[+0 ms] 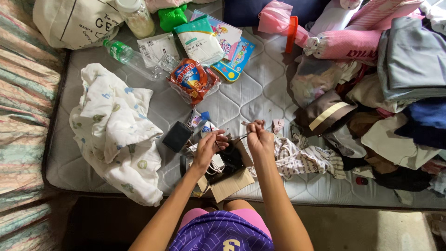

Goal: The person organizes various items on a cluttered bed, including a cardboard box, a wallet, and a plastic bag. They open the box, place items inside, and move the box to a nearby table. They also handle a wallet and a plastic bag, placing them on the table.

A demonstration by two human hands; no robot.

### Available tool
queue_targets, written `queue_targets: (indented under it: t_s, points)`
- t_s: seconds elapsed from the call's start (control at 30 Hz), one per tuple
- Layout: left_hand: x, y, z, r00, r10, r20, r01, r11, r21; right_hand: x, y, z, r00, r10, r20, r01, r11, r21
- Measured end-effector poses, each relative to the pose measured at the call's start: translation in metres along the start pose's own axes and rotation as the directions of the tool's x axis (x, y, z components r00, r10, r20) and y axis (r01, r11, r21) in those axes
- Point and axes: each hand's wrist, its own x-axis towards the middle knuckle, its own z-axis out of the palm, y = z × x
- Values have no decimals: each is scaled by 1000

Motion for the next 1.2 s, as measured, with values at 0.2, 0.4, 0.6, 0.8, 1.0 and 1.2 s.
queue_targets:
  t_s: [0.2,0.4,0.6,0.8,1.0,1.2]
  points:
    - [-7,2,22,1000,22,-19,-24,996,-81,-38,42,19,929,-369,13,347,862,-368]
    - [18,2,22,985,135,-107,-116,979,168,-123,86,25,824,-308,475,402,-273,-874]
    - [-4,38,31,981,195,-19,-142,774,618,-152,77,43,893,-62,446,354,-514,-781]
    - [-9,44,30,996,89,-22,-33,565,825,-155,59,67,666,320,674,600,-767,-229]
    - [-5,1,-6,968,-5,251,-197,601,774,-118,45,69,833,521,187,430,-396,-811]
    - [-14,-46,-15,991,-23,-136,99,802,589,-116,46,22,655,738,164,631,-414,-657]
